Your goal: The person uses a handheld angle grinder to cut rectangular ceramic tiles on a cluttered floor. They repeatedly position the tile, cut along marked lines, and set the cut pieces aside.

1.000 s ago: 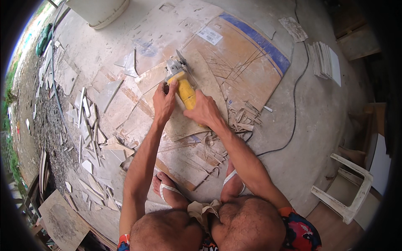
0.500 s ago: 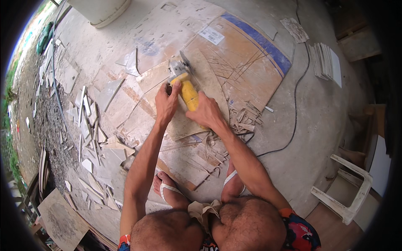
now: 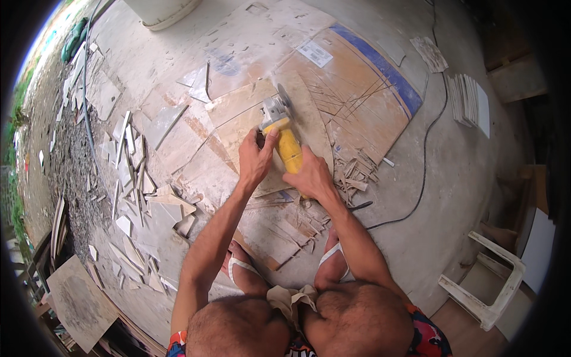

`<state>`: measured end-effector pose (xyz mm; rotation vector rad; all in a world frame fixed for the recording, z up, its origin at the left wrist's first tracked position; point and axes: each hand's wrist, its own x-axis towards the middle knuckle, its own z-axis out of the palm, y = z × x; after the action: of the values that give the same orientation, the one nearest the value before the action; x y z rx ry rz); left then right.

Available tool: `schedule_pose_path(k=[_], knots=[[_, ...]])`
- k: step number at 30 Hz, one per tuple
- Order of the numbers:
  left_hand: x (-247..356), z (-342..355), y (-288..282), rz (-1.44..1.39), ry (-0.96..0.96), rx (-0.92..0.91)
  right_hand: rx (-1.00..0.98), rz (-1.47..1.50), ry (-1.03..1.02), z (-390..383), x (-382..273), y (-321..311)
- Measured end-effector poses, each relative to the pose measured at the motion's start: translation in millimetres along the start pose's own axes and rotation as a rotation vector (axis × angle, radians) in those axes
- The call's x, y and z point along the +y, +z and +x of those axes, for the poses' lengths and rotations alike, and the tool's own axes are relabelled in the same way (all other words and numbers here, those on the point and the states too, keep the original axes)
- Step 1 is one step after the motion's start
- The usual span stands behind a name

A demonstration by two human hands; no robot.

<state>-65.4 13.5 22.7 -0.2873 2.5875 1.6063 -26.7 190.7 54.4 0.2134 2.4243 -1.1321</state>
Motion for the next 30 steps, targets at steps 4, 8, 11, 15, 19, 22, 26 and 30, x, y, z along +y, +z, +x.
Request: schedule_pose_path(k=[4,8,11,15,19,22,26,30], knots=[[0.9,-6.2,1.0,0.028,-0.012,-0.017,0.006,-0.016,-0.003,-4.8,5.4,0.9],[-1.0,-9.2,5.9,-0.003,0.043,0.023,0.007,-0.033,0.006,-5.5,7.1,1.9],[-6.2,-1.8,6.2,-0.003,0.037,0.045,0.001,-0.03,-0.008,-2.0,3.4,-0.4],[-8.9,4.4,3.8,0.016,0.024,0.029,0.01,-0.004,-0.024,2.9,4.7,2.1],[-8.3,7.4,4.5,-0.006,0.001,0.028,0.007,0.004,-0.026,7.1,4.1,3.0],[-11.1,12.1,2.4,-0.015,-0.008,0.041,0.009,0.015,-0.03,8.8,-2.0,2.1],[-8.4,19.5,1.0,-0.023,-0.018,0.034,0.012,0.026,-0.04,16.4,-5.0,2.3],[-6.0,30.7,-1.7,-0.06,0.047,0.075,0.068,0.041,-0.105,30.4,-7.7,7.4]])
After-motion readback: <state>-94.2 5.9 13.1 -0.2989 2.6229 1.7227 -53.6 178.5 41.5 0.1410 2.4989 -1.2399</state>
